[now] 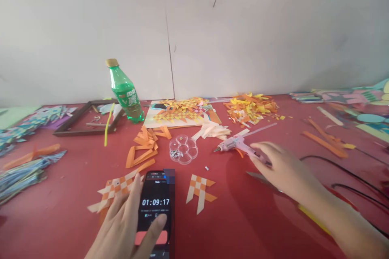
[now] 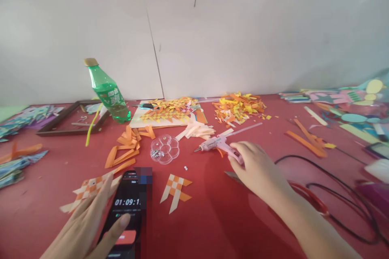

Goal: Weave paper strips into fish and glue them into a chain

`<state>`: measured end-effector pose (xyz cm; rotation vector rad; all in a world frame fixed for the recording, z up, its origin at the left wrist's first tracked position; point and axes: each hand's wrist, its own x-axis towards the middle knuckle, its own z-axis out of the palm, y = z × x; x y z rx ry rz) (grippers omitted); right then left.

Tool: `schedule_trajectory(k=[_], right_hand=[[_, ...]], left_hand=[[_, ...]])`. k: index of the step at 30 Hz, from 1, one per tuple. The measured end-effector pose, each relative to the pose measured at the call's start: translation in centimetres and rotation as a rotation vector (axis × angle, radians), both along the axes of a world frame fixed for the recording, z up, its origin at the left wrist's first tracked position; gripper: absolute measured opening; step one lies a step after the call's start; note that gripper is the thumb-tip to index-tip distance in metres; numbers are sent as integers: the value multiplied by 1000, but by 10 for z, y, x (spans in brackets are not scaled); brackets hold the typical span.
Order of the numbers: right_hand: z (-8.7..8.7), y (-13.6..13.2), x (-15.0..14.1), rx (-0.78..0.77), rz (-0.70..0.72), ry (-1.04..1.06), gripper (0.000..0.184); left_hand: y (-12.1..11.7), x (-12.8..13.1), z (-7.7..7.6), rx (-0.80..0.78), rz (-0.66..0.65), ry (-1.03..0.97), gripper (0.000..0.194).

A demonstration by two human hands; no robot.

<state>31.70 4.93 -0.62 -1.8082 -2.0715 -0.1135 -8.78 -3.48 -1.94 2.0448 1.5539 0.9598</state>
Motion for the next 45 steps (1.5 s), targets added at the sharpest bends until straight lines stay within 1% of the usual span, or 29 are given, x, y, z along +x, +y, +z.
schedule_trajectory(k=[1, 2, 4, 5, 6, 7, 8, 10, 14, 19, 23, 26, 29, 31, 35, 38, 42, 45], right_hand=[[-3, 6, -6, -10, -27, -20, 31], [-7, 11, -11, -10, -53, -31, 34], [-17, 14, -17, -3, -80, -34, 38], [-22, 14, -18, 6, -88, -29, 40], [-26, 12, -19, 17, -95, -25, 41], [-29, 11, -18, 25, -99, -22, 42], [-31, 9, -17, 28, -103, -20, 43], [-34, 8, -13, 19, -111, -8, 43], [-33, 10, -10, -3, -116, 14, 42], [-31, 12, -10, 13, -96, 12, 41], [-31, 11, -10, 6, -100, 19, 41], [-31, 11, -10, 11, -101, 40, 40], [-30, 11, -12, -50, -138, 57, 42], [-27, 10, -15, -93, -166, 70, 44], [-22, 9, -18, -124, -183, 59, 45], [-19, 8, -20, -140, -190, 41, 44], [-16, 7, -22, -146, -194, 39, 43], [-13, 8, -24, -154, -198, 40, 43]], left_hand=[[1, 1, 5, 6, 6, 34, 66], [3, 1, 9, 38, 17, 117, 62], [10, 2, 15, 107, 94, 263, 54], [14, 2, 17, 126, 111, 277, 50], [19, 2, 18, 110, 97, 292, 43], [24, 3, 18, 110, 35, 325, 38], [29, 2, 18, 138, 0, 344, 34], [37, 2, 15, 138, -64, 386, 36], [44, 0, 9, 100, -100, 419, 41], [40, -10, 7, 133, -151, 369, 41], [29, -21, 6, 134, -135, 311, 43], [21, -22, 7, 118, -101, 274, 48], [14, -17, 6, 155, 3, 173, 43], [9, -13, 3, 147, 35, 124, 40], [1, -11, -5, 146, 67, 60, 35], [1, -12, -8, 142, 77, 52, 34], [5, -12, -9, 134, 115, 40, 29], [7, -10, -8, 114, 74, 58, 31]])
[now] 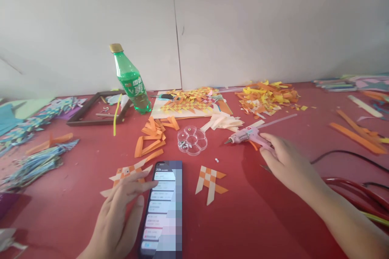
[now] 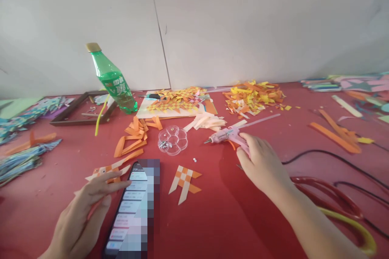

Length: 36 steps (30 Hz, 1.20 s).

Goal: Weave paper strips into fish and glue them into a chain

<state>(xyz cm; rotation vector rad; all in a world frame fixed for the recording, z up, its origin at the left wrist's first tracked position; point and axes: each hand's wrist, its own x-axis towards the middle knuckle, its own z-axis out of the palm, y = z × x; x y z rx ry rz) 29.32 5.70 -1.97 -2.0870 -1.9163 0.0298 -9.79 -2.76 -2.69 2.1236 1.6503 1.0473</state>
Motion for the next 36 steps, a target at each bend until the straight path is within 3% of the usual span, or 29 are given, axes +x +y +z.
schedule_trajectory(k=[6, 22, 29, 36], right_hand=[[2, 0, -1, -15, -8, -2, 45], [1, 1, -2, -54, -42, 9, 49], [1, 1, -1, -77, -47, 44, 55], [2, 0, -2, -97, -51, 65, 54]], left_hand=[[2, 4, 6, -51, -232, -34, 44], [-1, 1, 8, -87, -487, 117, 53], [-1, -1, 8, -54, -512, 169, 56], [0, -15, 6, -12, -398, 93, 45]])
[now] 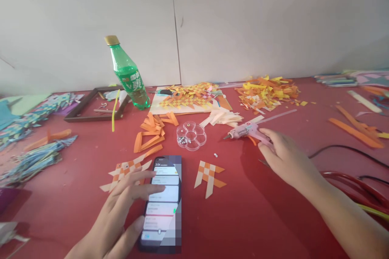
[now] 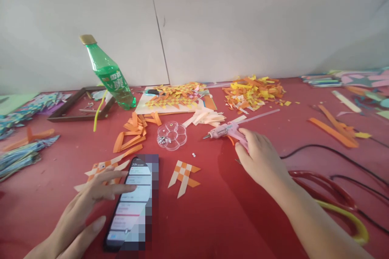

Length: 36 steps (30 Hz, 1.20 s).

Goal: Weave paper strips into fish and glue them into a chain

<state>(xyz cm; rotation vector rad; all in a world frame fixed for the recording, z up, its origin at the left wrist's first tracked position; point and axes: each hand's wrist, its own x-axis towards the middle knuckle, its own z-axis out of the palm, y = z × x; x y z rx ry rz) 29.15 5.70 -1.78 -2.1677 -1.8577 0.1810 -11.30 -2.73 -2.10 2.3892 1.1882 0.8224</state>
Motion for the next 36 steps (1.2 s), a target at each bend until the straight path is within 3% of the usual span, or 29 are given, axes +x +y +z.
schedule_trajectory(k=[11, 23, 27, 31, 36], right_hand=[[-3, 0, 1, 16, 2, 7, 52], [-2, 2, 1, 25, 0, -25, 51], [-5, 3, 3, 34, -1, -28, 53], [-6, 3, 4, 41, -2, -28, 54], [-2, 2, 2, 49, 23, -22, 51]], left_hand=[[5, 1, 1, -23, -134, -22, 50], [2, 11, 12, -19, -35, -8, 47], [0, 7, 19, -24, 43, 143, 53], [2, -2, 23, 5, -15, 427, 71], [2, -2, 26, 43, -71, 494, 91]])
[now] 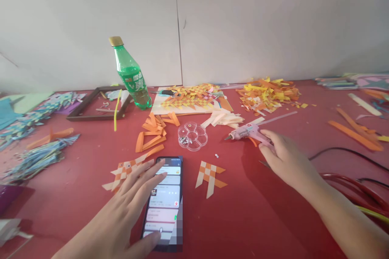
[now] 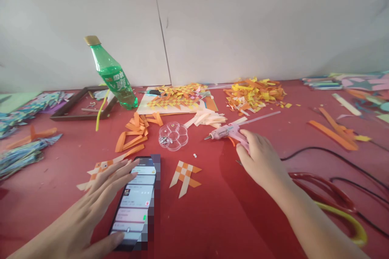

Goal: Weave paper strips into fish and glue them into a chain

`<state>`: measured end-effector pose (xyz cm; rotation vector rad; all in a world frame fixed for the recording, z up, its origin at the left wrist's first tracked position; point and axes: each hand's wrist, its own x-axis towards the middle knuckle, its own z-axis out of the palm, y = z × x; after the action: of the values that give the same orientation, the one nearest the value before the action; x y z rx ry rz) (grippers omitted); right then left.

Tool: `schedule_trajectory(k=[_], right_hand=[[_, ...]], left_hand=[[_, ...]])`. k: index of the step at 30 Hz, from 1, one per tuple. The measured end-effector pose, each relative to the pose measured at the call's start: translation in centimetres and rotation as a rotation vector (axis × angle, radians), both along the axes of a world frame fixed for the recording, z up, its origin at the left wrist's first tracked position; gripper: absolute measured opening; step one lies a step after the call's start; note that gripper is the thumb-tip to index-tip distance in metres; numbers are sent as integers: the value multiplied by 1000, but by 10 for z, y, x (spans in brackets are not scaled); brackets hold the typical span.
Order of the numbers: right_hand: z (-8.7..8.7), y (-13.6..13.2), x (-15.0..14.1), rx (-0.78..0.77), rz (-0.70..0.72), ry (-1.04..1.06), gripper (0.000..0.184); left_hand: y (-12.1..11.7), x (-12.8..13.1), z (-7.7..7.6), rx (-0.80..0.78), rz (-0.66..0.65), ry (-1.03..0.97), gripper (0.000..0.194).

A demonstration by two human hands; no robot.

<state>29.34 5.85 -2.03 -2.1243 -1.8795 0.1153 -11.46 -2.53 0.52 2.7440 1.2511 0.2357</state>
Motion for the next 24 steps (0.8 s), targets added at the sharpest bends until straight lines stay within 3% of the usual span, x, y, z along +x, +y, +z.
schedule_trajectory(k=[9, 16, 20, 24], right_hand=[[-8, 1, 6, 64, 28, -6, 47], [-13, 1, 9, 102, 30, -17, 46], [-16, 1, 10, 130, 46, -25, 44], [-18, 1, 11, 154, 70, -34, 45]], left_hand=[[3, 8, -1, 2, 2, 19, 93], [8, 12, 2, -11, 27, 33, 84], [6, 21, 2, 15, 130, -6, 76], [6, 45, -1, 88, 262, -35, 75]])
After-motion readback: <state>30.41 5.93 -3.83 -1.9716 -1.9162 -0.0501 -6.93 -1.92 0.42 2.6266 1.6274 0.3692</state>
